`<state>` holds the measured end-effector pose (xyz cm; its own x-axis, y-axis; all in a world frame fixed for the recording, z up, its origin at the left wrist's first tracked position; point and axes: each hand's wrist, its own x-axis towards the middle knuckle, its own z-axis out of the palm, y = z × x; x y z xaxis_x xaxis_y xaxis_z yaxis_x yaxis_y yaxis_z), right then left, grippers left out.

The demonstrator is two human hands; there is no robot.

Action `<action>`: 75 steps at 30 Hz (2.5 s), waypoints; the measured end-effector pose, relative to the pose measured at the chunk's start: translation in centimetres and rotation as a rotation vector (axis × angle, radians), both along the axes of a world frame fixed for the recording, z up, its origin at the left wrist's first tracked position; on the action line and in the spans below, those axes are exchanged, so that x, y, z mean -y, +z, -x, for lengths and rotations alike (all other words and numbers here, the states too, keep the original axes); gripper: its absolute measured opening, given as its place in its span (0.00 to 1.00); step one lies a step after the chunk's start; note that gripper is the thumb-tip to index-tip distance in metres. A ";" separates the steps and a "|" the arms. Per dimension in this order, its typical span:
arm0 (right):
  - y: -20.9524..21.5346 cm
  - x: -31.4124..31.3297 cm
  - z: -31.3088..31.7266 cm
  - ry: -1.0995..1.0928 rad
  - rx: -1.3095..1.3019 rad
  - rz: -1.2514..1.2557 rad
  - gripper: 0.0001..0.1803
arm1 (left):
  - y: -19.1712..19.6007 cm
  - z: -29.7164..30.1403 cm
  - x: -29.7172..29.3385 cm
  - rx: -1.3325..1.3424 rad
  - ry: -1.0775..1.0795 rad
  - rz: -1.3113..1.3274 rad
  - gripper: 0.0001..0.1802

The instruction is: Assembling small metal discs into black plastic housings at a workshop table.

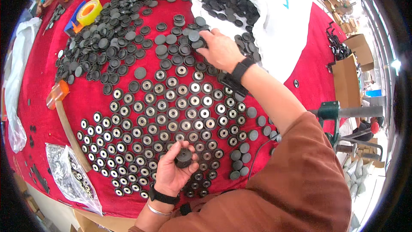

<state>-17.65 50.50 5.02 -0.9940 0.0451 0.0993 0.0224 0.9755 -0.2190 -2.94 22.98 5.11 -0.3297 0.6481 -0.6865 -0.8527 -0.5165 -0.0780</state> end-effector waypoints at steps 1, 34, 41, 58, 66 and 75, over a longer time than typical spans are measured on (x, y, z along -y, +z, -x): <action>-0.5 0.6 1.1 -0.025 0.056 -0.032 0.23 | 0.0 0.1 0.0 0.004 0.001 -0.006 0.10; -2.2 7.2 8.1 0.210 0.059 -0.079 0.19 | -0.3 2.1 2.4 -0.033 0.260 -0.125 0.18; 3.6 10.8 -2.9 0.577 0.242 0.703 0.23 | 0.4 4.7 1.5 -0.073 0.435 -0.010 0.18; 4.9 5.9 -0.7 0.276 0.520 1.020 0.13 | 0.6 3.7 0.9 -0.064 0.383 -0.119 0.17; -1.6 -1.1 8.0 -0.038 0.054 -0.029 0.17 | -0.4 3.0 1.9 0.068 0.383 -0.288 0.15; -0.4 -1.9 6.9 -0.197 0.347 1.043 0.12 | -0.2 2.8 2.4 0.059 0.364 -0.261 0.14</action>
